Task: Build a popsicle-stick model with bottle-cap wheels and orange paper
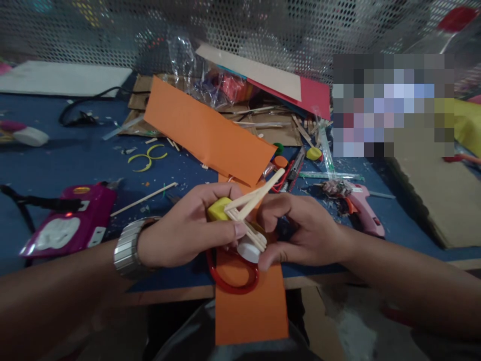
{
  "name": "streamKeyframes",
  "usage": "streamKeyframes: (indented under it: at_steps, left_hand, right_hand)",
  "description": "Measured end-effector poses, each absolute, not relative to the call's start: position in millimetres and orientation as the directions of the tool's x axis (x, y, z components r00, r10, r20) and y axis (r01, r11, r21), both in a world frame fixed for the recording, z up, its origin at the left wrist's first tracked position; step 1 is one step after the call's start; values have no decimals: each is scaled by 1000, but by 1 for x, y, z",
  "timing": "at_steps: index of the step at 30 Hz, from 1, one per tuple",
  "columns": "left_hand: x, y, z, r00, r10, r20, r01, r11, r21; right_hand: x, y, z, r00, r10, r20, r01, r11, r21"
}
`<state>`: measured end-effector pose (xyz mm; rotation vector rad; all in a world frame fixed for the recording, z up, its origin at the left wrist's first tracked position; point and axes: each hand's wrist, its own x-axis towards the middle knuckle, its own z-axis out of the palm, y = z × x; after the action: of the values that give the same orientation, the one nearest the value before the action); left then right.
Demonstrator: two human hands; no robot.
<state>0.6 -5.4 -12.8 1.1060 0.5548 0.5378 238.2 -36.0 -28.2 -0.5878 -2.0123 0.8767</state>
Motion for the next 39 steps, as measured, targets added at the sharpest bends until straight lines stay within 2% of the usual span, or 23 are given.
streamKeyframes:
  at_steps: [4, 12, 18, 23, 29, 33, 39]
  left_hand:
    - [0, -5, -13, 740, 654, -157, -119, 357, 927]
    - [0, -5, -12, 741, 648, -174, -51, 313, 948]
    - [0, -6, -12, 730, 667, -149, -133, 352, 926]
    - [0, -7, -10, 749, 644, -153, -106, 345, 932]
    - [1, -6, -13, 733, 647, -210, -122, 429, 895]
    - [2, -7, -12, 728, 647, -226, -119, 444, 888]
    - [3, -6, -10, 714, 646, -269, -80, 457, 886]
  right_hand:
    - [239, -35, -26, -591, 636, 495, 91, 663, -743]
    - [237, -38, -26, -607, 643, 466, 103, 646, -757]
    - [239, -37, -25, -559, 669, 490, 79, 630, -772]
    - [242, -37, -19, -620, 615, 488, 38, 645, -763]
    - [243, -38, -16, -621, 637, 457, 90, 637, -765]
    - [242, -38, -17, -640, 617, 458, 87, 650, -755]
    - [239, -40, -17, -692, 596, 408, 175, 686, -706]
